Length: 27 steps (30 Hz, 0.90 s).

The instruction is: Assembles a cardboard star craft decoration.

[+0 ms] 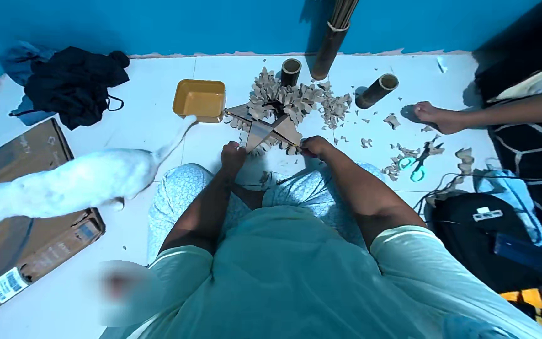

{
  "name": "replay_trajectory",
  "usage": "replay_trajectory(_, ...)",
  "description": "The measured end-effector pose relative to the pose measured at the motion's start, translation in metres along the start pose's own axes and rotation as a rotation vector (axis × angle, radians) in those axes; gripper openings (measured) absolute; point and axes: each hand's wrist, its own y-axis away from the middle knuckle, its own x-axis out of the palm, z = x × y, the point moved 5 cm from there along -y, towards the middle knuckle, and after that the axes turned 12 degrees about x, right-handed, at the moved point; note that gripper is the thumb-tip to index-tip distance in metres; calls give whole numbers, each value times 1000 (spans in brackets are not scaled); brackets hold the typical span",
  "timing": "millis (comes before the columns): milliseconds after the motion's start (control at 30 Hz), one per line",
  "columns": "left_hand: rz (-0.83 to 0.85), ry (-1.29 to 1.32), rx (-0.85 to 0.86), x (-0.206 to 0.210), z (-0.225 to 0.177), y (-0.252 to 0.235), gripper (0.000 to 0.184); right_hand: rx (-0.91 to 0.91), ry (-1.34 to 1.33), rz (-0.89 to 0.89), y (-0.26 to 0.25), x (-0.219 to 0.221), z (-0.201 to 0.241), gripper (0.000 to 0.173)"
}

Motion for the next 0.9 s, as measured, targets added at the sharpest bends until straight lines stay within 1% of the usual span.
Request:
replay_trajectory(67,58,-95,36,1,-13,-10,41,57,-154,35,3,2,-2,32)
replay_trajectory(167,209,-218,38,7,-33,-20,41,116,-298,26,10,2,-3,31)
replay_trajectory(233,241,-236,29,14,-31,-29,39,115,-358,33,12,3,-3,33)
replay_trajectory(300,276,-207,10,12,-36,-31,35,91,-406,26,13,3,-4,35)
replay_trajectory(400,263,-129,16,15,-28,-41,30,54,-416,32,10,5,-4,35)
replay_trajectory(500,240,16,-64,15,-21,-37,29,33,-420,50,8,8,-5,33)
replay_trajectory(567,210,82,-88,11,-19,-28,31,41,-439,78,8,7,-5,33)
replay_trajectory(667,176,52,-116,10,-8,-32,38,44,-463,72,15,5,-4,32)
replay_trajectory(733,132,55,-122,9,-1,-38,38,42,-480,51,16,3,-5,33)
replay_trajectory(800,97,67,-168,-5,-9,-41,39,39,-492,48,15,2,-7,32)
replay_trajectory(900,13,51,-152,-22,-16,-56,37,67,-501,49,17,1,-8,30)
